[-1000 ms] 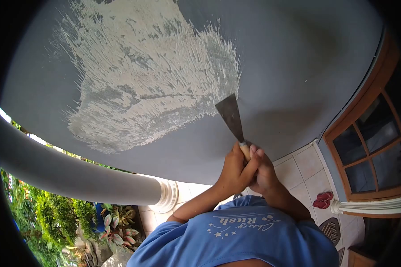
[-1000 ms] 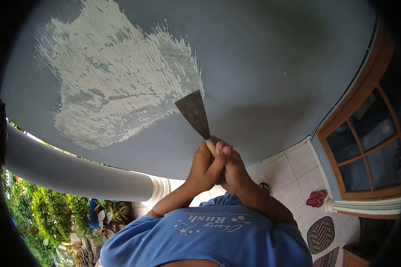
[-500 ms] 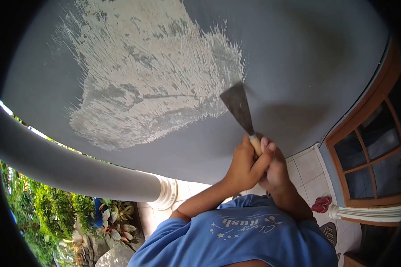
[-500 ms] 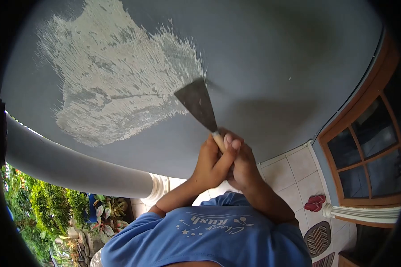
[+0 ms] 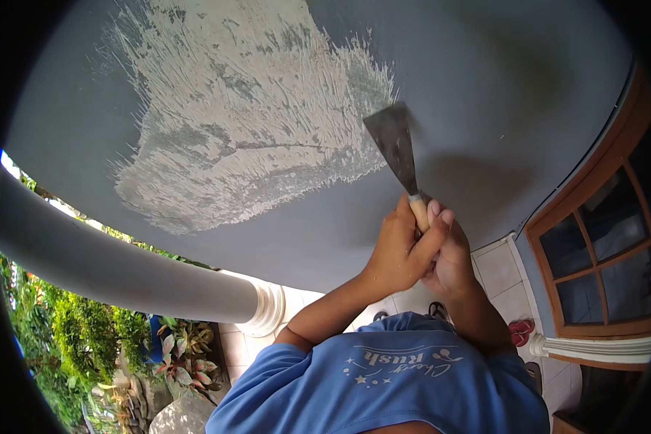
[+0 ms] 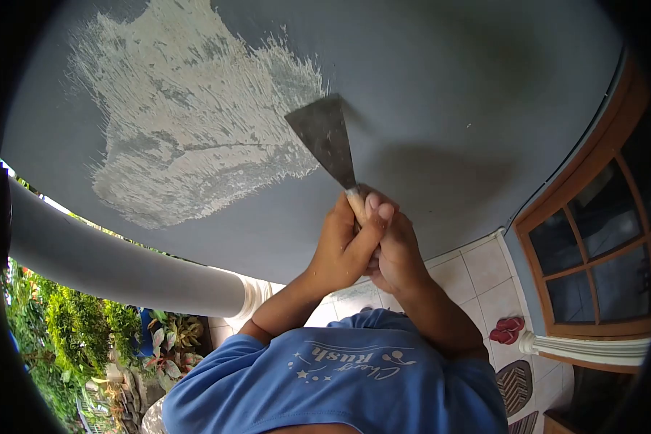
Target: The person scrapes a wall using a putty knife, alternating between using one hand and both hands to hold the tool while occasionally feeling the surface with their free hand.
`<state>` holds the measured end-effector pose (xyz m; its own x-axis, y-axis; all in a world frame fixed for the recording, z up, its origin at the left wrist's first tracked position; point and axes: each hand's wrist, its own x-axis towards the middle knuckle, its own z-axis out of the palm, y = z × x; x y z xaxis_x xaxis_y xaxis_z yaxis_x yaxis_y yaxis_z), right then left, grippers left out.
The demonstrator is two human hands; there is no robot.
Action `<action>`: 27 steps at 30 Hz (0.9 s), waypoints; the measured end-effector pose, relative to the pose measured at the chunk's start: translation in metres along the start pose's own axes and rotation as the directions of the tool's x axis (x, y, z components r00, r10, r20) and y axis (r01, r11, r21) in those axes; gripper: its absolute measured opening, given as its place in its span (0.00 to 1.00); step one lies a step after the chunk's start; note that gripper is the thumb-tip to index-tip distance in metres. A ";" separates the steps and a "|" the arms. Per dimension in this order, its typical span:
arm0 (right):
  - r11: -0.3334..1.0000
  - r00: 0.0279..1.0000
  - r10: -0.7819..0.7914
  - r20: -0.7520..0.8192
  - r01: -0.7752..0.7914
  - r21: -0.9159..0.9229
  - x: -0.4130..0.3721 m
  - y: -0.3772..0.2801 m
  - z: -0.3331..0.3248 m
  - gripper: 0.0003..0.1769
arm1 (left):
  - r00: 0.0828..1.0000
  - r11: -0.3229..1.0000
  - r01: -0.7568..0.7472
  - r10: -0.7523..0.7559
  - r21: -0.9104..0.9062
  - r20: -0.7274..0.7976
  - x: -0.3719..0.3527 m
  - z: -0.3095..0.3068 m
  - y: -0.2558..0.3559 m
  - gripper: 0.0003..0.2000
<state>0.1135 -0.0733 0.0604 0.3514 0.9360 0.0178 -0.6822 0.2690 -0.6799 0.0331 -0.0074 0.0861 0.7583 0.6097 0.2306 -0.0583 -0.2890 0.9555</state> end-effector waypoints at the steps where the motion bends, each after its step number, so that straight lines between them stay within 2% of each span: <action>1: 1.000 0.999 0.028 0.022 -0.028 0.001 -0.007 0.003 -0.003 0.22 | 0.999 0.999 -0.033 0.032 0.016 0.016 -0.006 0.001 -0.003 0.16; 3: 0.996 0.995 0.085 0.060 -0.085 -0.001 -0.015 0.007 -0.012 0.22 | 0.998 0.998 -0.067 0.067 0.010 0.010 -0.015 0.005 -0.021 0.17; 5: 0.998 1.000 0.025 0.005 -0.025 -0.060 -0.007 0.006 -0.011 0.22 | 0.996 0.997 -0.079 0.078 -0.025 -0.036 -0.010 0.009 -0.027 0.16; 7: 0.991 0.999 -0.016 -0.046 0.010 -0.132 0.007 -0.001 -0.009 0.23 | 0.999 0.989 -0.026 0.022 -0.149 -0.027 0.008 0.006 -0.021 0.16; 8: 0.990 0.999 0.012 0.044 -0.006 -0.138 0.014 -0.008 -0.008 0.25 | 1.000 0.979 -0.012 0.008 -0.206 -0.022 0.015 0.004 -0.019 0.16; 11: 0.977 0.998 -0.052 0.045 0.060 -0.204 0.005 -0.011 -0.003 0.27 | 0.993 0.987 -0.118 0.119 -0.109 0.008 0.008 0.001 -0.019 0.15; 16: 0.982 0.996 0.058 0.071 -0.044 -0.185 -0.016 0.006 -0.014 0.27 | 0.980 0.955 0.090 -0.034 -0.282 0.197 -0.016 -0.002 -0.030 0.13; 19: 0.967 0.990 0.065 0.128 -0.031 -0.252 -0.015 0.011 -0.018 0.26 | 0.982 0.954 0.027 0.030 -0.297 0.187 -0.015 -0.005 -0.033 0.13; 22: 0.908 0.998 -0.019 0.056 0.041 -0.417 -0.010 0.018 -0.015 0.26 | 0.990 0.930 0.079 -0.030 -0.359 0.139 -0.016 -0.005 -0.047 0.14; 25: 0.902 0.997 -0.075 0.023 0.077 -0.425 -0.006 0.020 -0.016 0.28 | 0.994 0.920 0.087 -0.053 -0.382 0.098 -0.011 -0.003 -0.043 0.12; 27: 0.829 0.979 -0.199 0.040 0.190 -0.526 0.001 0.018 -0.012 0.28 | 0.996 0.903 -0.047 0.076 -0.426 0.051 -0.003 -0.001 -0.036 0.12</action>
<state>0.1092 -0.0705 0.0389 0.4545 0.8720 0.1818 -0.1618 0.2814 -0.9458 0.0328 0.0019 0.0512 0.7841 0.5471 0.2932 -0.3652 0.0246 0.9306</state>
